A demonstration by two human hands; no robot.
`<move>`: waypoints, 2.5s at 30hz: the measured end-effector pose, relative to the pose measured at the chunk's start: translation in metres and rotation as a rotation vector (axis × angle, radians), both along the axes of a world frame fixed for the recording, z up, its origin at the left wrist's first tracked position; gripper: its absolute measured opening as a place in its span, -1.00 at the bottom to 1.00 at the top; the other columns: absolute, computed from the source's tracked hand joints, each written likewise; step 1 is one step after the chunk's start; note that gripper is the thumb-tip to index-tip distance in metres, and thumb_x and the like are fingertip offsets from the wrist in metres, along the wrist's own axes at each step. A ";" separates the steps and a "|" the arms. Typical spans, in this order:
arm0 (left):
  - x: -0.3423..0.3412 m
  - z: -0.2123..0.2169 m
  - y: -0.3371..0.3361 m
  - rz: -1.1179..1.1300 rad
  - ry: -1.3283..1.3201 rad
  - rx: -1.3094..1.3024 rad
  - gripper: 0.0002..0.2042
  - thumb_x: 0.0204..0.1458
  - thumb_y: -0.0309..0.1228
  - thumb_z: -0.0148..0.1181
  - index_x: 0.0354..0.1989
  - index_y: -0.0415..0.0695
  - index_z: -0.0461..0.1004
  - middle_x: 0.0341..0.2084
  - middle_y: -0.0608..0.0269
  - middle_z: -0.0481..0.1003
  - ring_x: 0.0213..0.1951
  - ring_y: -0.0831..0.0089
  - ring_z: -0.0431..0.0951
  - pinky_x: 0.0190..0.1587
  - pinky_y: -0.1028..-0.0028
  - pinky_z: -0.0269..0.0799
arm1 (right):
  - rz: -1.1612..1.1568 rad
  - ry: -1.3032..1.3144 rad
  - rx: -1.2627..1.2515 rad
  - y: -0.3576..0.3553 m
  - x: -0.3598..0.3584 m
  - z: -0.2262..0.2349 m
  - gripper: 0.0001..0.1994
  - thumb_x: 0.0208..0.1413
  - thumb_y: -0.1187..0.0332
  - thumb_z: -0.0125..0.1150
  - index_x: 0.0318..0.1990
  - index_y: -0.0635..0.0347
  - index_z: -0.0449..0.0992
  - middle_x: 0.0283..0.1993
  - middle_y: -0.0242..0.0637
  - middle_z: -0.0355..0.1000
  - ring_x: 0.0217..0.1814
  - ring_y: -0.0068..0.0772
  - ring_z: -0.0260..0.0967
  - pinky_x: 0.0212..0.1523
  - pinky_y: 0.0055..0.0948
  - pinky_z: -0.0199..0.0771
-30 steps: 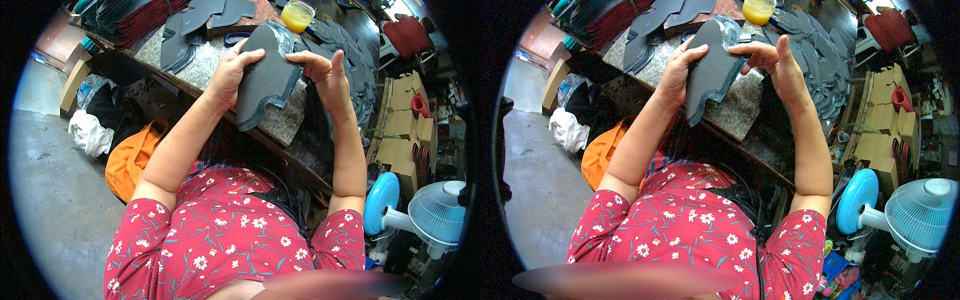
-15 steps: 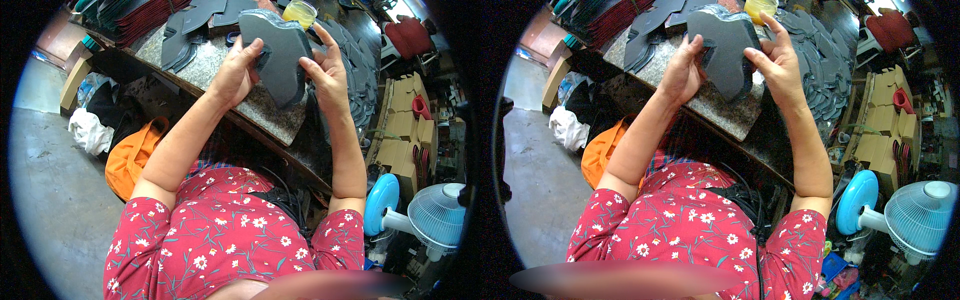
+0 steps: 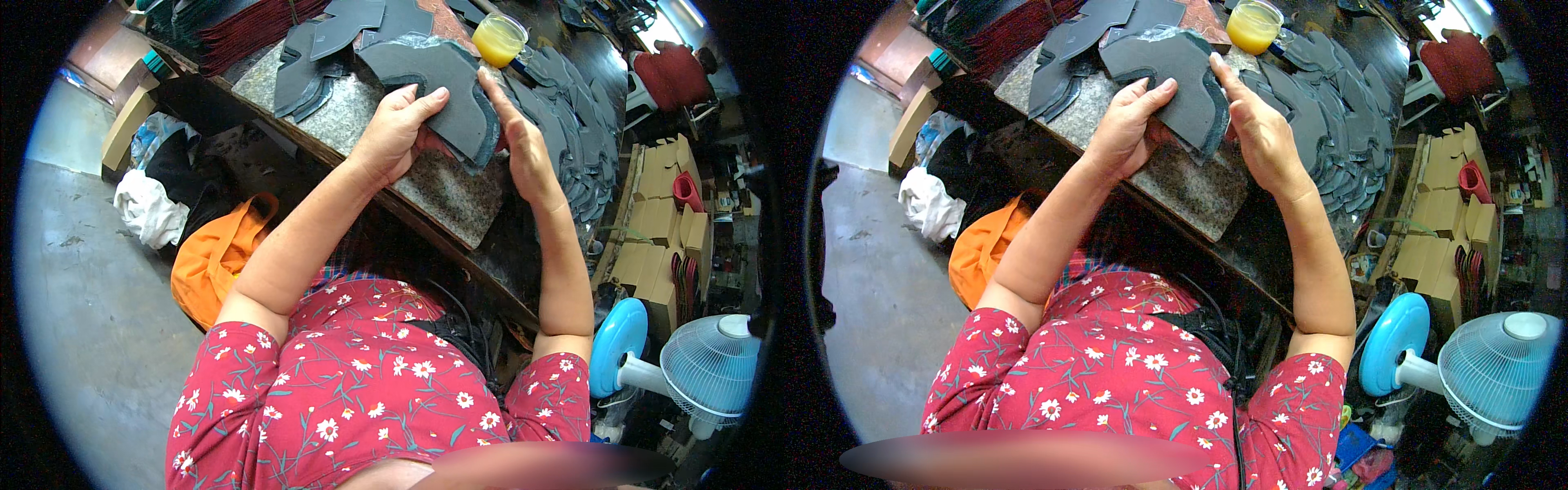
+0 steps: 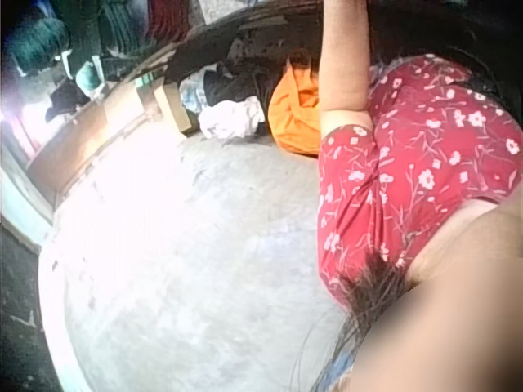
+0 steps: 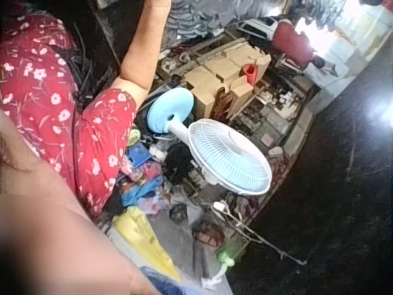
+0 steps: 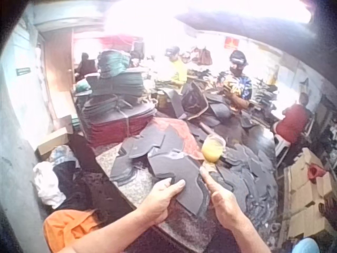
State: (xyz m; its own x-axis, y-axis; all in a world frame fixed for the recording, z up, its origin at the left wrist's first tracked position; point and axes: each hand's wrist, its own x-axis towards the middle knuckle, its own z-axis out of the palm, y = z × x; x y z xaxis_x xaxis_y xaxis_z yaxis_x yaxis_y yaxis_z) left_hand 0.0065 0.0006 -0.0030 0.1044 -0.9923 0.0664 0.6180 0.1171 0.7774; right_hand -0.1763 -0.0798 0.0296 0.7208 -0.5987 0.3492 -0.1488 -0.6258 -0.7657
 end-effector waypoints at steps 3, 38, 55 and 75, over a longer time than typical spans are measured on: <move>0.000 0.001 0.001 0.016 0.034 0.012 -0.75 0.25 -0.31 0.06 -0.02 -0.20 0.40 -0.19 0.24 0.56 -0.25 0.49 0.62 -0.28 0.47 0.63 | -0.104 0.079 -0.220 0.003 0.003 -0.003 -0.19 0.21 -0.39 -0.41 0.39 0.00 0.18 0.21 -0.17 0.39 -0.28 -0.46 0.36 -0.14 -0.52 0.39; 0.007 -0.004 -0.001 0.014 0.224 -0.062 -0.79 0.28 -0.34 -0.04 -0.03 -0.20 0.33 -0.28 0.16 0.54 -0.34 0.41 0.64 -0.42 0.45 0.67 | 0.017 -0.014 -0.917 0.008 0.002 0.022 -0.45 0.05 -0.26 0.05 -0.03 -0.10 0.62 -0.39 -0.34 0.44 -0.46 -0.27 0.39 -0.41 -0.39 0.43; 0.006 -0.006 -0.001 -0.029 0.214 -0.061 -0.77 0.24 -0.40 0.03 0.00 -0.25 0.36 -0.17 0.14 0.54 -0.20 0.38 0.61 -0.21 0.36 0.63 | 0.090 -0.066 -0.798 0.001 -0.001 0.017 -0.40 0.12 -0.29 -0.08 -0.01 -0.05 0.61 -0.44 -0.30 0.43 -0.45 -0.24 0.41 -0.41 -0.36 0.42; -0.010 0.004 0.013 -0.164 -0.456 -0.076 -0.62 0.07 -0.39 0.29 0.04 -0.30 0.44 -0.16 0.26 0.55 -0.20 0.52 0.55 -0.08 0.48 0.50 | -0.227 -0.216 0.026 -0.015 -0.011 0.006 -0.48 0.12 0.19 0.31 0.22 0.10 0.39 -0.50 -0.58 0.20 -0.45 -0.69 0.13 -0.42 -0.59 0.19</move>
